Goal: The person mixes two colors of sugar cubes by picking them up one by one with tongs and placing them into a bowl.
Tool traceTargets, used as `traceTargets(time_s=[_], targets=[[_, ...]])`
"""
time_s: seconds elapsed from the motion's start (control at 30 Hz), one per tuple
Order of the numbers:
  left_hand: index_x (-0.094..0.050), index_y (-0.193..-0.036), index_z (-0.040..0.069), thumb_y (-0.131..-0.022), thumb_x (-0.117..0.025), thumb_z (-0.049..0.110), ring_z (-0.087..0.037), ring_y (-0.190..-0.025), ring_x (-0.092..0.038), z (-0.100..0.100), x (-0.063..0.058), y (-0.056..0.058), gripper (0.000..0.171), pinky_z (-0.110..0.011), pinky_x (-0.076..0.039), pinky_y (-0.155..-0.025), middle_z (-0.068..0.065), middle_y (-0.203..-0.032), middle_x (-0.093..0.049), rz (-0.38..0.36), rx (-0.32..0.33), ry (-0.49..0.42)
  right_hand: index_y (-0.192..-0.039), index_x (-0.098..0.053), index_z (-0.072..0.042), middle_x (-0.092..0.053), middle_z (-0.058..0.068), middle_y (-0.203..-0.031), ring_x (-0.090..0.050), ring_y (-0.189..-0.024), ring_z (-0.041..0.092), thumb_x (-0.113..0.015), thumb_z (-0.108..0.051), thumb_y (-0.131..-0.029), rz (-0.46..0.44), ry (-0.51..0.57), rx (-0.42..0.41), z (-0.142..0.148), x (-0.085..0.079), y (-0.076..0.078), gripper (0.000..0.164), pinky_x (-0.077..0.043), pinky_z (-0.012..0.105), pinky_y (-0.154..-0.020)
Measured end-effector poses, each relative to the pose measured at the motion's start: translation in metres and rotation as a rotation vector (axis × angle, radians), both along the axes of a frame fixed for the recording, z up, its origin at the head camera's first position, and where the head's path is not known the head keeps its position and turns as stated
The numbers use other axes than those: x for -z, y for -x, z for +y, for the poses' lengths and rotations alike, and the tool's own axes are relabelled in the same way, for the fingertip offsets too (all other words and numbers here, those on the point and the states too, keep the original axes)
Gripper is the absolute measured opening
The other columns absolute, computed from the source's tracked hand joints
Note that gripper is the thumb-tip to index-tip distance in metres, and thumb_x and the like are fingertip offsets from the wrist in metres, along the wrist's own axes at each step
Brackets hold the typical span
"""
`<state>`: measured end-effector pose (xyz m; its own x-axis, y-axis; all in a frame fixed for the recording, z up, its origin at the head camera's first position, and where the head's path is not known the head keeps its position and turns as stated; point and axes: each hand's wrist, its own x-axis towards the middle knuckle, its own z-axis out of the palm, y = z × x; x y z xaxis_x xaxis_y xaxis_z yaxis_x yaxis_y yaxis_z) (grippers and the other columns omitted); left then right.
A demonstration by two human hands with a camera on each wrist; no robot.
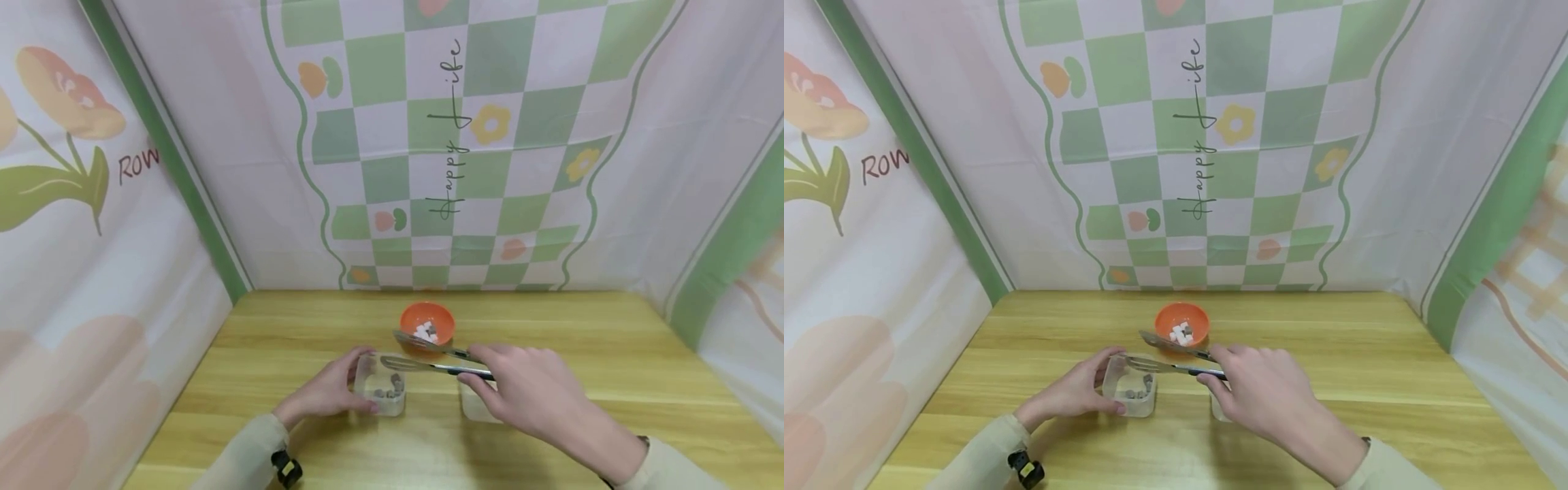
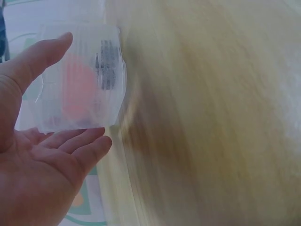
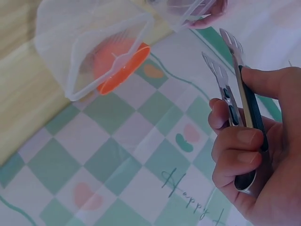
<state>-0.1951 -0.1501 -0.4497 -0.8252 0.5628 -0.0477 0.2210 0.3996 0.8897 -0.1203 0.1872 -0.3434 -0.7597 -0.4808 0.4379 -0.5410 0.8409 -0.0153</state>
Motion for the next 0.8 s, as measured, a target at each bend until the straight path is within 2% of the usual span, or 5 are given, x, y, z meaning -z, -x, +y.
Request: traceTargets(time_s=[0.1,0.37,0.57,0.8], targets=[[-0.031,-0.161,0.003,-0.079,-0.093,0.015,-0.039,-0.129,-0.059,0.000,-0.001,0.000,0.104,-0.051,-0.053,-0.105,-0.023,-0.147,-0.056,-0.004,0.001,0.003,-0.098,-0.073,-0.020,-0.061,-0.014,-0.073,-0.040,-0.049,-0.002,-0.081,-0.043,-0.092,-0.023,-0.024,-0.019,-0.005,-0.005,0.003,0.025,-0.032,0.023,-0.039],[-0.030,-0.163,0.009,-0.079,-0.094,0.016,-0.036,-0.129,-0.059,0.000,0.001,0.000,0.106,-0.050,-0.051,-0.107,-0.018,-0.148,-0.057,0.002,0.007,-0.002,-0.103,-0.076,-0.018,-0.062,-0.010,-0.074,-0.053,-0.052,0.006,-0.079,-0.044,-0.094,-0.061,-0.139,-0.051,-0.020,-0.016,0.012,0.027,-0.037,0.025,-0.040],[-0.035,-0.162,0.017,-0.079,-0.094,0.017,-0.032,-0.130,-0.059,-0.002,0.000,0.001,0.102,-0.050,-0.049,-0.109,-0.014,-0.148,-0.058,0.007,0.001,0.011,-0.085,-0.068,-0.018,-0.053,-0.010,-0.066,-0.050,-0.049,0.009,-0.080,-0.041,-0.092,-0.025,-0.196,-0.086,-0.032,-0.019,0.016,0.027,-0.041,0.030,-0.040],[-0.033,-0.163,0.010,-0.078,-0.095,0.020,-0.033,-0.134,-0.056,-0.002,0.000,0.002,0.105,-0.053,-0.045,-0.113,-0.012,-0.148,-0.058,0.014,-0.005,0.032,-0.072,-0.055,-0.020,-0.039,-0.011,-0.057,-0.038,-0.045,0.006,-0.084,-0.037,-0.089,0.006,-0.228,-0.148,-0.042,-0.020,0.023,0.037,-0.035,0.028,-0.037]])
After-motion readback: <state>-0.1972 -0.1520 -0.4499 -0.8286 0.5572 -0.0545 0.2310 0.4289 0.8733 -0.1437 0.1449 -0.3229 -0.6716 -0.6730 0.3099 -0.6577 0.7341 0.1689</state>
